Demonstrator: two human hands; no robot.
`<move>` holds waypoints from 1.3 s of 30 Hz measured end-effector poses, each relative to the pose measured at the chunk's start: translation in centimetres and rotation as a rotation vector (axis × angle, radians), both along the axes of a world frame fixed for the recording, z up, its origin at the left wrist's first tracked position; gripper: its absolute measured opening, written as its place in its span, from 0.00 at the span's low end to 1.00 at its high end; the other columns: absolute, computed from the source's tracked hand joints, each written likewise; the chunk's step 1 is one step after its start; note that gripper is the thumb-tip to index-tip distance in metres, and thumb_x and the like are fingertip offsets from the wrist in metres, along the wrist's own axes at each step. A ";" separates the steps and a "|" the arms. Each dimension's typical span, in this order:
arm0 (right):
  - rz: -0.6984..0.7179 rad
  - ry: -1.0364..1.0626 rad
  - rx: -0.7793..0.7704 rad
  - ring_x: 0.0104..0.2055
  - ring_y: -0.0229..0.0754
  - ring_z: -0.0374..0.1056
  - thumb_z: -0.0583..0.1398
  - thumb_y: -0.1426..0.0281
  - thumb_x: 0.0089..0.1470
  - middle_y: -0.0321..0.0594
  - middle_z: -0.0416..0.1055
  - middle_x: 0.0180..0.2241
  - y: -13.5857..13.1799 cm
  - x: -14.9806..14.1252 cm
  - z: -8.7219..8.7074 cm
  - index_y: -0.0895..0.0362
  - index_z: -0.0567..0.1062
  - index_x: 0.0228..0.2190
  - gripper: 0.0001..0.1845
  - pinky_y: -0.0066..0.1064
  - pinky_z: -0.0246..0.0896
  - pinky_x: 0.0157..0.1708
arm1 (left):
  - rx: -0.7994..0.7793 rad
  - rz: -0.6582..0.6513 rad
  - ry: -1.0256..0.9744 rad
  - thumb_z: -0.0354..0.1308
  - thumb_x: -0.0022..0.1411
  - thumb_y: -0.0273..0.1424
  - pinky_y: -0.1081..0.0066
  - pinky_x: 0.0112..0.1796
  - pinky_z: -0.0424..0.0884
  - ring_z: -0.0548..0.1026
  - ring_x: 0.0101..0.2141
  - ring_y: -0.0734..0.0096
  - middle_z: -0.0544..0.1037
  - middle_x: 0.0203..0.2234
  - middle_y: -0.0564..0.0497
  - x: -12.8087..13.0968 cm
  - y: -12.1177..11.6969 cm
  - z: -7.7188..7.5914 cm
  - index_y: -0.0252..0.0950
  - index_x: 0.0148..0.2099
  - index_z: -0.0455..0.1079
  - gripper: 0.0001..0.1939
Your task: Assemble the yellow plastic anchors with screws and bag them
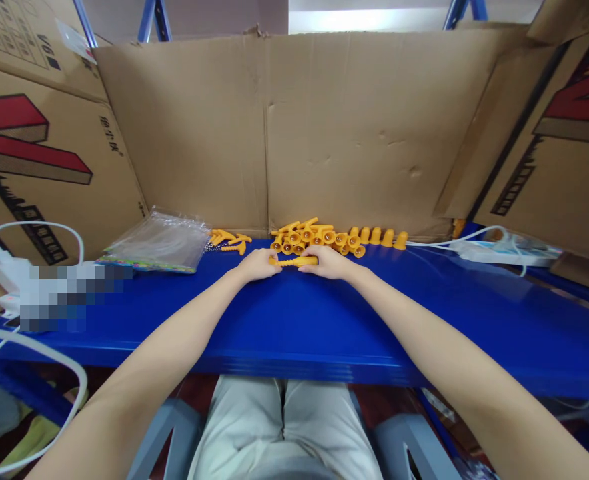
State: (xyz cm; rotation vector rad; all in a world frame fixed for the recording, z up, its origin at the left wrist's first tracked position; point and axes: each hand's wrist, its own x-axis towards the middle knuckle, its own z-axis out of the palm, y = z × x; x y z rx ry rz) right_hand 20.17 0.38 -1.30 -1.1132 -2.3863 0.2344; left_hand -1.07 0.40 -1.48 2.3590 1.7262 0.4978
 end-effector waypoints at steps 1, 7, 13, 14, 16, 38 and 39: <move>0.011 -0.012 0.018 0.37 0.42 0.68 0.64 0.67 0.48 0.45 0.74 0.36 -0.1 -0.1 0.0 0.61 0.75 0.35 0.12 0.30 0.58 0.37 | 0.022 0.008 0.018 0.56 0.51 0.36 0.71 0.31 0.65 0.76 0.31 0.64 0.77 0.26 0.51 0.0 -0.1 0.0 0.38 0.35 0.70 0.09; 0.074 0.007 -0.062 0.26 0.36 0.62 0.59 0.63 0.52 0.39 0.71 0.26 -0.1 -0.1 0.0 0.62 0.76 0.30 0.13 0.28 0.52 0.27 | 0.137 0.017 0.201 0.56 0.52 0.42 0.69 0.33 0.65 0.76 0.37 0.58 0.78 0.31 0.49 0.3 -0.9 0.5 0.40 0.38 0.70 0.14; 0.112 0.152 -0.305 0.22 0.34 0.60 0.60 0.51 0.47 0.36 0.66 0.20 0.2 0.3 0.1 0.61 0.73 0.24 0.23 0.28 0.53 0.24 | 0.187 -0.015 0.233 0.56 0.51 0.46 0.66 0.35 0.67 0.76 0.36 0.56 0.78 0.29 0.49 0.6 -1.5 0.9 0.40 0.39 0.69 0.17; 0.124 0.173 -0.339 0.22 0.34 0.61 0.60 0.50 0.46 0.37 0.67 0.20 0.3 0.3 0.1 0.61 0.73 0.23 0.24 0.28 0.55 0.24 | 0.190 -0.016 0.237 0.56 0.51 0.46 0.66 0.35 0.67 0.76 0.36 0.56 0.78 0.29 0.49 0.6 -1.6 1.0 0.40 0.39 0.69 0.18; 0.126 0.202 -0.391 0.22 0.34 0.62 0.61 0.50 0.45 0.37 0.67 0.20 0.3 0.3 0.0 0.60 0.72 0.21 0.24 0.28 0.57 0.25 | 0.191 -0.015 0.243 0.55 0.51 0.47 0.66 0.35 0.67 0.76 0.36 0.55 0.78 0.29 0.49 0.7 -1.7 1.0 0.40 0.39 0.69 0.18; 0.027 0.004 -0.158 0.23 0.33 0.56 0.62 0.59 0.47 0.34 0.65 0.21 -0.4 0.1 0.6 0.62 0.76 0.28 0.16 0.27 0.48 0.25 | 0.141 0.007 0.176 0.57 0.49 0.48 0.70 0.31 0.65 0.76 0.34 0.59 0.77 0.27 0.51 0.7 -1.3 0.8 0.40 0.33 0.69 0.17; 0.040 0.011 -0.159 0.23 0.33 0.55 0.61 0.58 0.47 0.34 0.64 0.20 -0.4 0.2 0.7 0.62 0.76 0.27 0.17 0.27 0.47 0.24 | 0.149 0.006 0.178 0.57 0.49 0.48 0.70 0.31 0.65 0.76 0.34 0.59 0.77 0.27 0.51 0.7 -1.3 0.8 0.40 0.34 0.69 0.17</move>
